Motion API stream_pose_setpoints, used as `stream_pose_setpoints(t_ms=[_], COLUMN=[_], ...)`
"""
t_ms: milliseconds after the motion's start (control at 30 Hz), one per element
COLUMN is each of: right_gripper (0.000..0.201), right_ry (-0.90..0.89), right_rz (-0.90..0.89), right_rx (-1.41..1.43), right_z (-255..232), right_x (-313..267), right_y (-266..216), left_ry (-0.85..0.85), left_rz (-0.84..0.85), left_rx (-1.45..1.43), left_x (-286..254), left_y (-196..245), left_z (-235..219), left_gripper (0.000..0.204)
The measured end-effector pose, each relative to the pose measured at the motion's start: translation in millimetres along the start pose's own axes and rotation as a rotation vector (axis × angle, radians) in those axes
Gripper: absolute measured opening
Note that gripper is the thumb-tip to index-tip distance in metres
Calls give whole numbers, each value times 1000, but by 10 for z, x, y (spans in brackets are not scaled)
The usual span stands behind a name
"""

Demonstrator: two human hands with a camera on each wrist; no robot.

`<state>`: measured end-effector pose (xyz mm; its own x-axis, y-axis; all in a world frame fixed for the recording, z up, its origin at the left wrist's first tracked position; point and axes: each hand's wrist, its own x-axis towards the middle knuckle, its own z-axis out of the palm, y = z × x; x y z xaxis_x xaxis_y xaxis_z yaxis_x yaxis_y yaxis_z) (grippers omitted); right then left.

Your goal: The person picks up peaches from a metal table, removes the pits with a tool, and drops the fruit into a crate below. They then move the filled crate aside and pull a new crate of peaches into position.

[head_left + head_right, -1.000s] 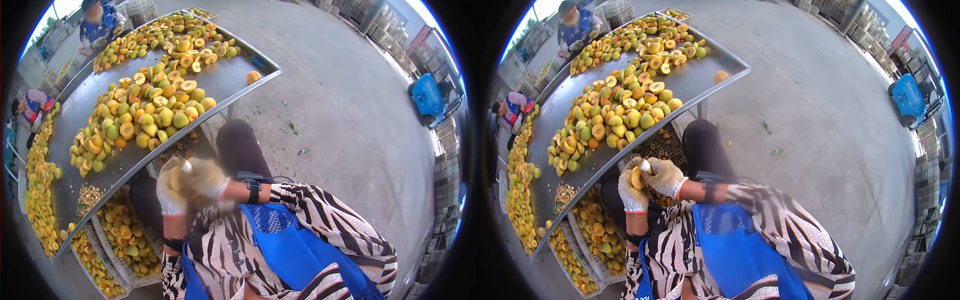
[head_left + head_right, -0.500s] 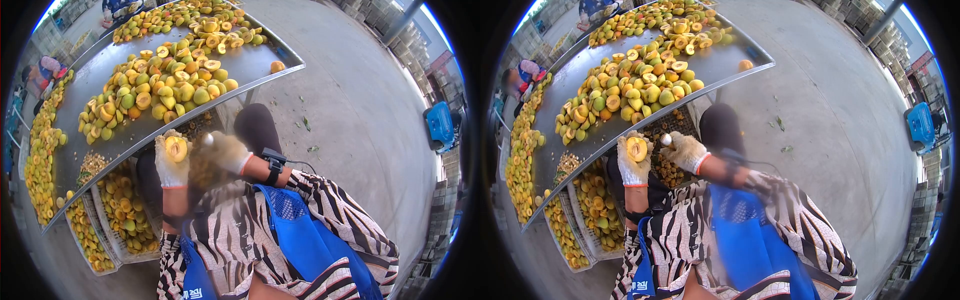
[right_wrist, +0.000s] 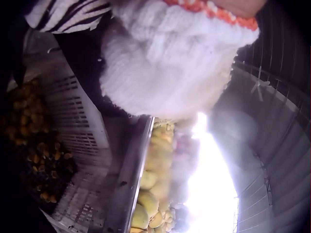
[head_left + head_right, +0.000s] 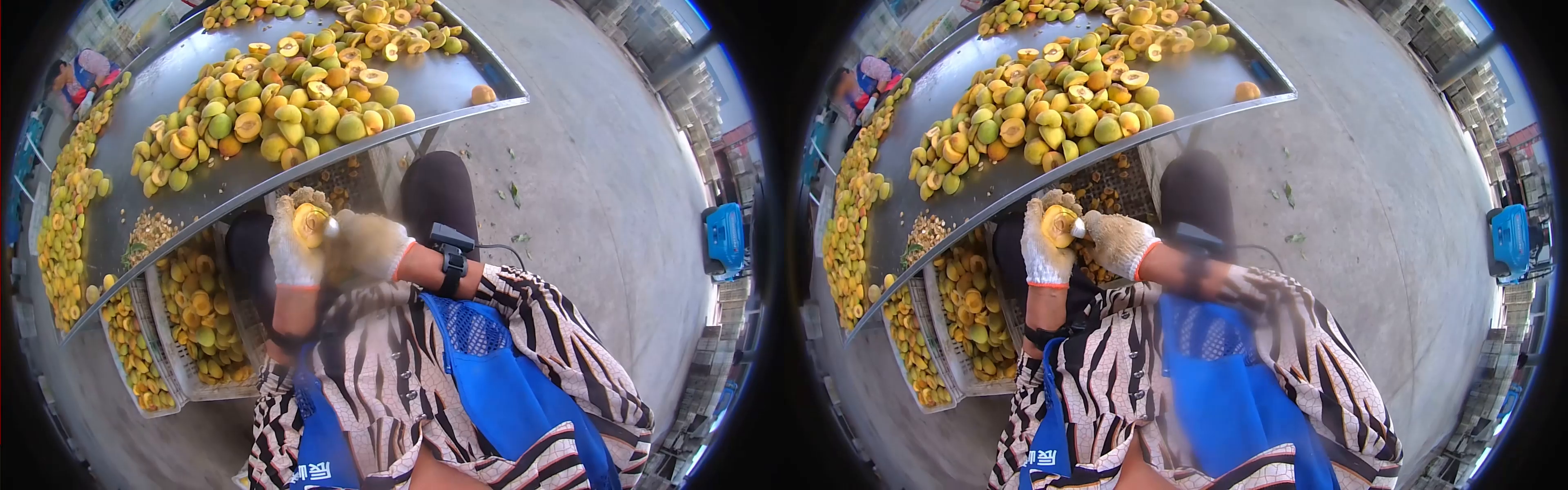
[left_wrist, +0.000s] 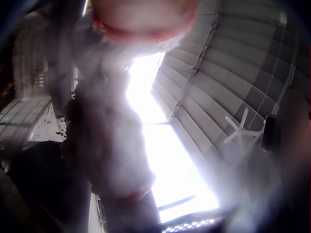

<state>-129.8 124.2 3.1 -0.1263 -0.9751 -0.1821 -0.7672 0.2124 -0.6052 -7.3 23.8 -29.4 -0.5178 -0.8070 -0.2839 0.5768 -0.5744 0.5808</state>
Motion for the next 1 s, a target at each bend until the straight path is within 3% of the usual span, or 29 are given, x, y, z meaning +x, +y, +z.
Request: stream_pose_setpoints(t_ms=[200, 400, 633, 733, 833, 1000], right_gripper=[31, 34, 40, 29, 25, 38], right_ry=[-67, -99, -165, -78, -62, -210], right_rz=[48, -26, 78, -96, -42, -33], right_rx=[29, -52, 25, 41, 73, 99], right_z=[90, 314, 301, 501, 677, 569], right_x=[22, 110, 123, 161, 236, 302], right_y=[52, 298, 236, 443, 399, 424], left_ry=[48, 151, 75, 200, 176, 108], left_rz=[12, 189, 298, 269, 263, 252], left_rx=[116, 347, 426, 390, 360, 403], left_x=[47, 80, 119, 122, 113, 166], left_y=[-84, -241, -319, -331, -307, -280], left_z=[-19, -46, -168, -86, -112, -221], left_gripper=[38, 40, 40, 42, 41, 40])
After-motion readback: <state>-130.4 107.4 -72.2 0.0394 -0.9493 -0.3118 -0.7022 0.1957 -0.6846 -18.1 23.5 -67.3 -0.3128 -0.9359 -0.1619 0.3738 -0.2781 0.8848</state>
